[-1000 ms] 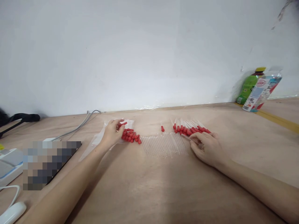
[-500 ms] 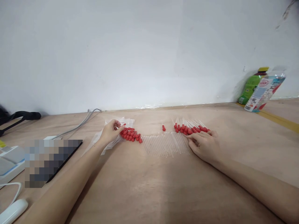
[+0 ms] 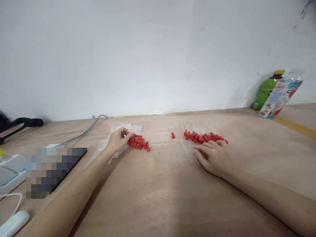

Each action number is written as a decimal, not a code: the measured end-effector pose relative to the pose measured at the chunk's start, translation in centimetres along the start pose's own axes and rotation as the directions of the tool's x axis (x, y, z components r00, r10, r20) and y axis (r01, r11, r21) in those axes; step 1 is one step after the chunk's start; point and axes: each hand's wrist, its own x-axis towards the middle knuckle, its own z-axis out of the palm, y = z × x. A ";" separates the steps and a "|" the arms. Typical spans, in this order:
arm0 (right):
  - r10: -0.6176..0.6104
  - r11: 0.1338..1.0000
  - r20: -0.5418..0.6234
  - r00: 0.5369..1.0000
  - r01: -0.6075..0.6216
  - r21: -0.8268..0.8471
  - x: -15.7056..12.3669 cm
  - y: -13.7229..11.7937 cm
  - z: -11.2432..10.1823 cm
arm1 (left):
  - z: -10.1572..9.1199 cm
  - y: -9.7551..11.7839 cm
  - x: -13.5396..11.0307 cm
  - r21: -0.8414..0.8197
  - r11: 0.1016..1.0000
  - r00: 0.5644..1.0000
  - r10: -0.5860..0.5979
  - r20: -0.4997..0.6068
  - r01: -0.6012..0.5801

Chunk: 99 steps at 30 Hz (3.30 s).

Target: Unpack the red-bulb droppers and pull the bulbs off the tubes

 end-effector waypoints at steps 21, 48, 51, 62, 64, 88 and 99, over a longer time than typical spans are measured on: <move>0.222 0.961 0.091 0.971 -0.234 0.149 0.2 1.0 0.1 | 10.2 15.2 2.1 0.313 0.944 0.933 -0.015 0.360 -0.105; -0.261 0.946 -0.101 0.960 0.275 0.173 0.9 -1.2 -0.6 | 5.3 7.8 -8.0 -0.067 0.717 0.721 0.691 -0.056 -0.693; -0.289 0.935 -0.089 0.953 0.301 0.187 1.3 -2.0 -0.5 | 5.8 8.0 -8.3 -0.093 0.712 0.718 0.691 -0.083 -0.696; -0.286 0.909 -0.157 0.945 0.320 0.266 1.2 -3.3 0.3 | 5.6 10.1 -8.6 0.027 0.643 0.642 0.766 -0.034 -0.766; -0.293 0.907 -0.159 0.943 0.327 0.267 1.1 -3.3 0.3 | 5.8 10.3 -8.7 0.021 0.624 0.623 0.782 -0.033 -0.781; -0.501 0.786 -0.159 0.851 0.524 0.326 0.4 -2.4 1.0 | 5.1 11.0 -9.3 0.023 0.578 0.578 0.813 0.070 -0.815; -0.345 0.869 -0.191 0.919 0.390 0.306 -0.8 0.5 0.1 | 4.3 8.8 -8.7 0.065 0.647 0.645 0.762 -0.050 -0.760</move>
